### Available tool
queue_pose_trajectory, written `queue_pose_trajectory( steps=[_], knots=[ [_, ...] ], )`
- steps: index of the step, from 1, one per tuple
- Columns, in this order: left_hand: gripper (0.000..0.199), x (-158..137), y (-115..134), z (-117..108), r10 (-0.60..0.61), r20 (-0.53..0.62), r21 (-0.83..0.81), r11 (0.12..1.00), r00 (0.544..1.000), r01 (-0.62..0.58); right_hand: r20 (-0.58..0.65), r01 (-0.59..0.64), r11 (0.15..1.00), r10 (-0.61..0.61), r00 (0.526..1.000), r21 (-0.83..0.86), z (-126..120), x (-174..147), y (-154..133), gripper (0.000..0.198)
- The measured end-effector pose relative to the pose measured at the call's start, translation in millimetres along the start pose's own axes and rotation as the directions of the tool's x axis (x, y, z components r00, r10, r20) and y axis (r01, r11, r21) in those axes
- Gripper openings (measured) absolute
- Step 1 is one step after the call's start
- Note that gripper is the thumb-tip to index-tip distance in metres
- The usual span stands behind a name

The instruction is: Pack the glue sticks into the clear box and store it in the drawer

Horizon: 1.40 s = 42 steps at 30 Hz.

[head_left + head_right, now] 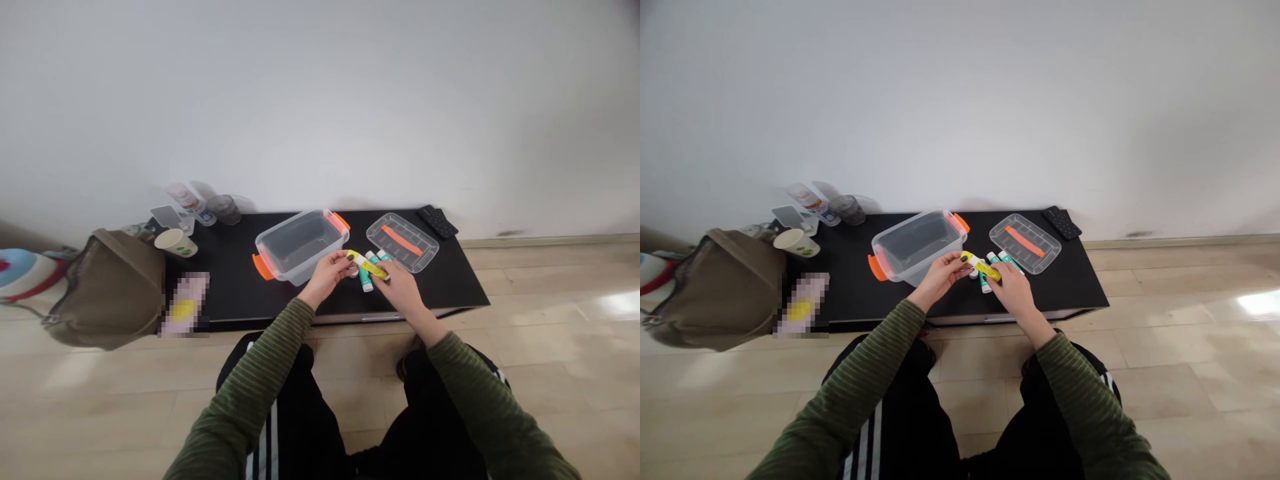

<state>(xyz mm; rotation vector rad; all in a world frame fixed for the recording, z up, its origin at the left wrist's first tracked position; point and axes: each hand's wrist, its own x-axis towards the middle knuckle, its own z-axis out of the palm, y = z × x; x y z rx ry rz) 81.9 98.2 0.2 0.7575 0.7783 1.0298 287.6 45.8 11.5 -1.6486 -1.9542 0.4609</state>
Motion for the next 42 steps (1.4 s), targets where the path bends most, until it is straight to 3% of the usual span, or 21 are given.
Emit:
queue_pose_trajectory(
  steps=[11, 18, 24, 28, 31, 34, 37, 42],
  knots=[
    [0.042, -0.8, -1.6, 2.9, 0.026, 0.000, 0.070, 0.997, 1.000, -0.026, -0.032, 0.018, 0.998, -0.020, 0.999, -0.053, -2.3, -4.1, -5.6, 0.030],
    [0.043, 2.1, -4.0, 1.9, 0.028, 0.019, 0.083, 0.996, 0.999, -0.030, -0.041, -0.018, 0.998, 0.021, 0.999, 0.063, 0.8, -3.7, -3.7, 0.029],
    [0.045, 8.1, -9.8, -3.1, -0.029, 0.016, 0.131, 0.991, 0.999, 0.027, 0.102, -0.147, 0.962, 0.126, 0.987, 0.232, 3.3, -5.4, -4.2, 0.023],
    [0.042, 14.1, -18.2, -5.3, -0.010, -0.026, 0.269, 0.963, 1.000, 0.016, 0.174, -0.156, 0.982, 0.136, 0.975, 0.107, 3.5, 0.1, -0.4, 0.018],
    [0.035, 17.5, -21.4, -8.0, 0.085, -0.090, 0.520, 0.854, 0.992, -0.026, 0.169, -0.176, 0.978, 0.194, 0.966, -0.114, 2.3, 7.8, 4.4, 0.021],
    [0.027, 16.4, -21.1, -10.1, 0.206, -0.075, 0.803, 0.593, 0.976, -0.064, 0.164, -0.227, 0.936, 0.276, 0.947, -0.267, 0.3, 14.6, 10.5, 0.025],
    [0.028, 12.5, -22.8, -10.4, 0.248, 0.014, 0.935, 0.341, 0.969, -0.100, 0.134, -0.252, 0.911, 0.308, 0.942, -0.326, -1.4, 18.7, 18.9, 0.027],
    [0.033, 11.4, -33.0, -10.7, 0.198, 0.152, 0.959, 0.209, 0.968, -0.193, 0.060, -0.303, 0.866, 0.354, 0.933, -0.397, -1.6, 24.0, 33.5, 0.029]
  ],
)
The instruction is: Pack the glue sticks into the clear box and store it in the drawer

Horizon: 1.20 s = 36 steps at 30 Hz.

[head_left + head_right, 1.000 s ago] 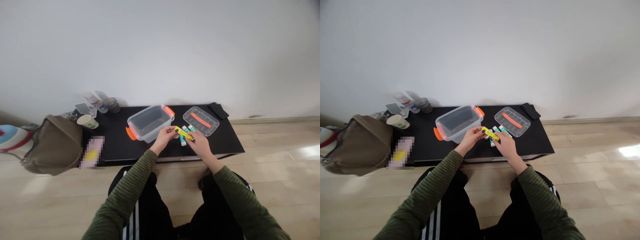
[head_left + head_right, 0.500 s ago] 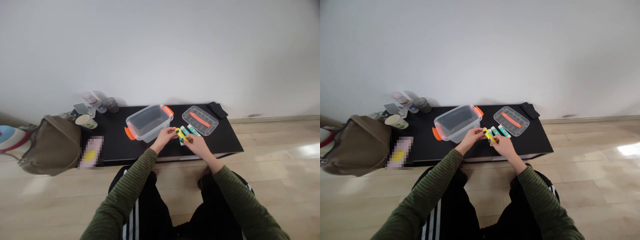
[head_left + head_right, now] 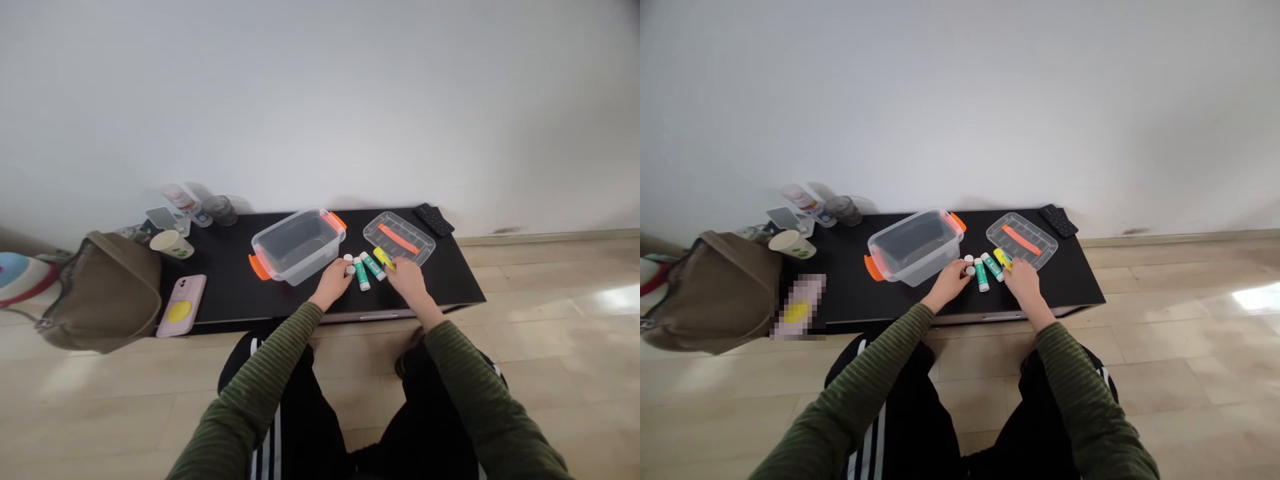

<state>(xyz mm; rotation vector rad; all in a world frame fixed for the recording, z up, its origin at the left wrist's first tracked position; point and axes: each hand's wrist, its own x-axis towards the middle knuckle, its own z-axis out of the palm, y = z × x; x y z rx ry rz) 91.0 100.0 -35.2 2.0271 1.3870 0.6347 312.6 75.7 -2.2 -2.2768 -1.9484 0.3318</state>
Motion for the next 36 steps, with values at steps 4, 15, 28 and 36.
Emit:
queue_pose_trajectory(
  steps=[4, 15, 28, 36],
  knots=[
    [0.033, 1.1, -2.2, 4.4, 0.031, 0.032, 0.096, 0.995, 0.999, -0.034, 0.056, -0.039, 0.999, 0.041, 0.998, -0.028, 4.4, 5.3, -0.9, 0.030],
    [0.025, -5.3, 3.7, 9.0, -0.058, 0.095, 0.260, 0.965, 0.994, 0.031, 0.113, -0.049, 0.998, 0.053, 0.992, -0.036, 13.0, 5.7, -11.9, 0.028],
    [0.018, -6.7, 14.5, -6.1, -0.086, 0.021, 0.177, 0.981, 0.996, 0.081, 0.089, -0.028, 0.995, 0.037, 0.995, -0.098, 5.7, 15.4, 9.1, 0.031],
    [0.017, -4.4, 16.8, -14.2, -0.173, -0.055, -0.113, 0.980, 0.983, 0.166, 0.159, -0.046, 0.994, 0.061, 0.985, -0.098, 11.9, 16.2, 2.1, 0.034]
  ],
)
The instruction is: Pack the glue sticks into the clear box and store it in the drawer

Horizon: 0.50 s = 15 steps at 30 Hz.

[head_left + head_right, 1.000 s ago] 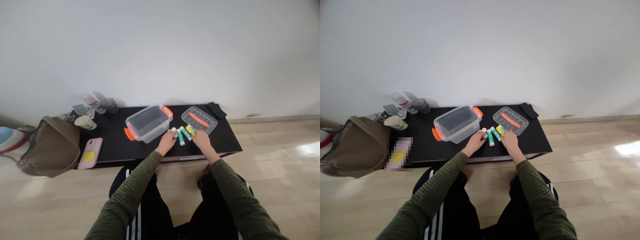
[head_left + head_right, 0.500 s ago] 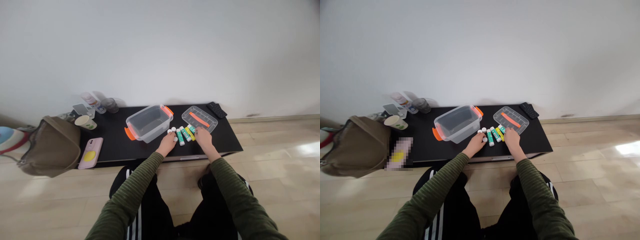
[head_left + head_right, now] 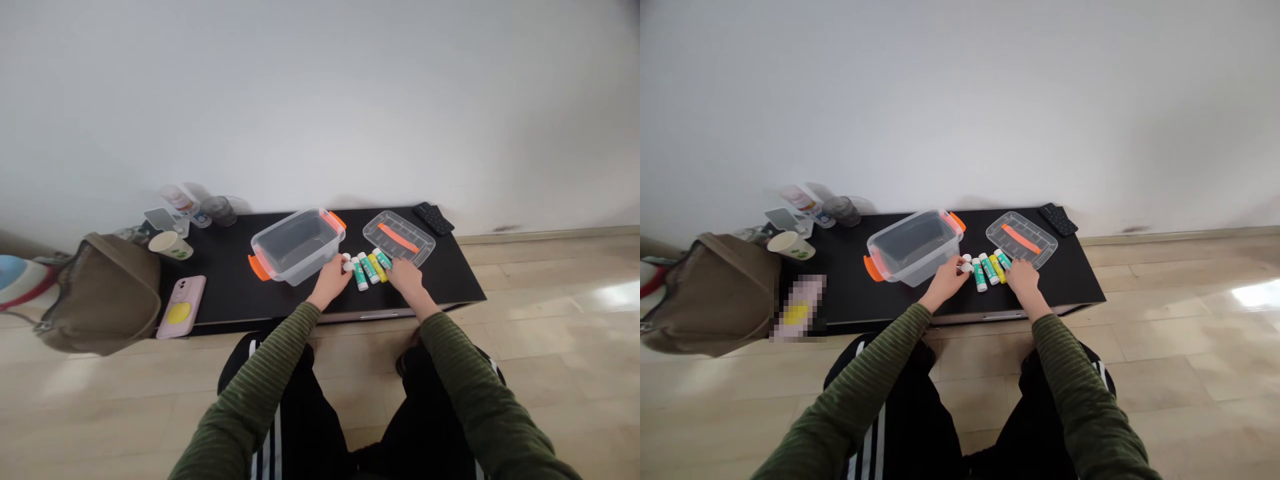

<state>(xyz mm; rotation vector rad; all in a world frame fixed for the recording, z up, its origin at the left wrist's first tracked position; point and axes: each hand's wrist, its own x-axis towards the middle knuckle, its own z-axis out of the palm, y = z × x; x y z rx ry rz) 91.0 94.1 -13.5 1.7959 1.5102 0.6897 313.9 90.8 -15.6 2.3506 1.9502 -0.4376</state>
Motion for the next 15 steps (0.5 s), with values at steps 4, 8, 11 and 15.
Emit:
queue_pose_trajectory(
  steps=[4, 8, 11, 15],
  knots=[
    [0.019, 6.8, -2.8, 4.5, -0.069, -0.002, -0.316, 0.946, 0.998, 0.065, -0.006, 0.005, 1.000, -0.005, 1.000, -0.002, 1.0, -0.4, -1.4, 0.034],
    [0.016, 13.8, -1.1, 6.9, -0.205, 0.116, -0.698, 0.680, 0.972, 0.227, 0.003, -0.021, 0.997, 0.021, 1.000, 0.073, -7.4, -5.2, -2.8, 0.033],
    [0.010, 14.8, 2.2, 2.6, -0.220, 0.208, -0.851, 0.440, 0.953, 0.287, -0.015, -0.011, 0.983, 0.014, 1.000, 0.183, -15.7, -13.3, -4.2, 0.033],
    [0.007, 12.8, 4.8, -5.1, -0.206, 0.224, -0.920, 0.279, 0.953, 0.276, -0.123, 0.158, 0.924, -0.122, 0.985, 0.348, -18.1, -27.5, -8.4, 0.031]
  ],
)
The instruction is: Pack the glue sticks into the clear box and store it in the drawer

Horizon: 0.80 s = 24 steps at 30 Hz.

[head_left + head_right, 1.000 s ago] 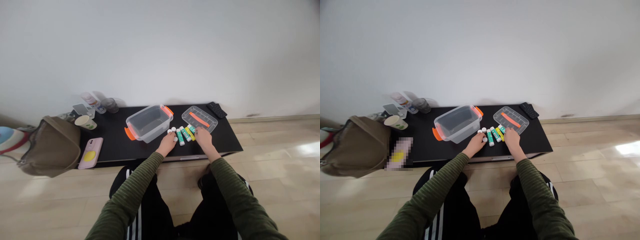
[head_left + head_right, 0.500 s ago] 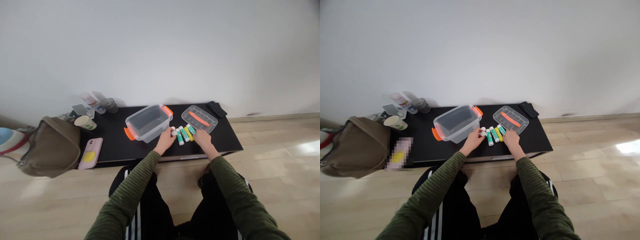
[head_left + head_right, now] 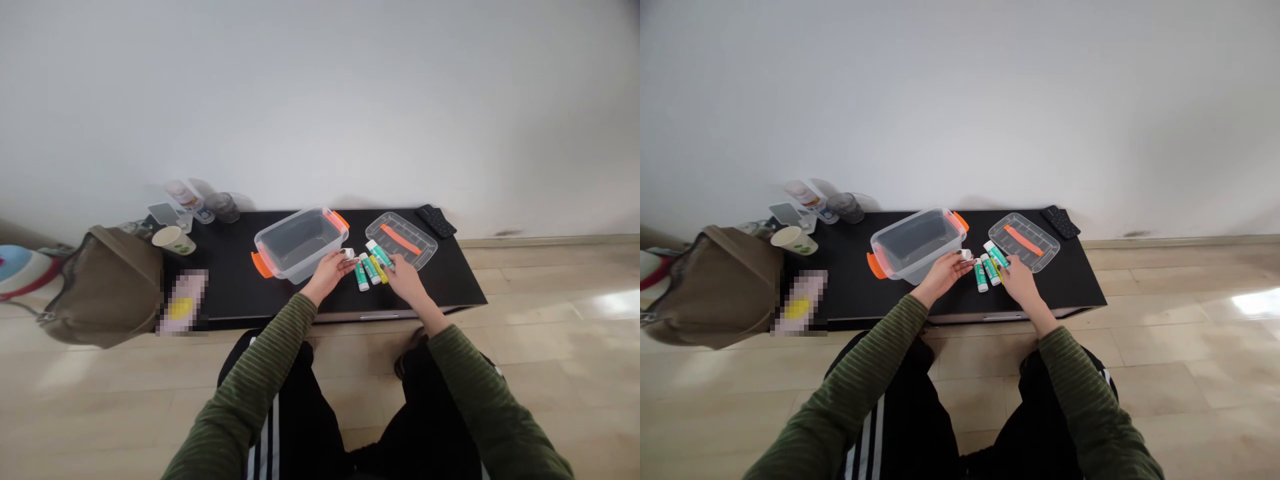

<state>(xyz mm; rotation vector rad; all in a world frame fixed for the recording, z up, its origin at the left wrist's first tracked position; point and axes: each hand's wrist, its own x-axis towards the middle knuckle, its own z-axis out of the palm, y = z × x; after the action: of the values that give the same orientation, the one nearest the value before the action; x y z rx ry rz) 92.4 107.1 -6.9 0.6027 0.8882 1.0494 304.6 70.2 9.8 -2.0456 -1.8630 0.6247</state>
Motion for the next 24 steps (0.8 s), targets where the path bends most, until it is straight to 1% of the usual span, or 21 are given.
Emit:
queue_pose_trajectory(
  steps=[4, 8, 14, 18, 21, 24],
  knots=[
    [0.008, -2.0, 2.6, 0.3, 0.019, 0.024, -0.029, 0.999, 1.000, -0.018, -0.030, 0.179, 0.973, -0.176, 0.984, 0.148, 6.5, -11.1, -5.6, 0.030],
    [0.010, -1.7, 2.5, 0.2, 0.045, 0.043, 0.006, 0.999, 0.998, -0.046, -0.045, 0.261, 0.952, -0.257, 0.965, 0.160, 10.2, -14.4, -7.0, 0.031],
    [0.018, -1.1, 1.2, -3.3, 0.060, 0.105, 0.035, 0.997, 0.993, -0.064, -0.110, 0.323, 0.937, -0.310, 0.944, 0.135, 7.4, -13.2, -3.4, 0.034],
    [0.024, -1.8, -0.2, -2.7, 0.073, 0.125, 0.060, 0.995, 0.989, -0.081, -0.125, 0.347, 0.929, -0.332, 0.935, 0.128, 5.8, -15.0, -4.4, 0.037],
    [0.027, -2.5, -0.5, -1.3, 0.079, 0.126, 0.058, 0.995, 0.989, -0.087, -0.111, 0.337, 0.933, -0.325, 0.939, 0.122, 4.4, -16.9, -6.5, 0.039],
    [0.027, -3.4, -0.6, -1.1, 0.084, 0.127, 0.061, 0.994, 0.988, -0.093, -0.095, 0.301, 0.947, -0.292, 0.952, 0.112, 2.5, -18.7, -8.7, 0.041]
  ],
)
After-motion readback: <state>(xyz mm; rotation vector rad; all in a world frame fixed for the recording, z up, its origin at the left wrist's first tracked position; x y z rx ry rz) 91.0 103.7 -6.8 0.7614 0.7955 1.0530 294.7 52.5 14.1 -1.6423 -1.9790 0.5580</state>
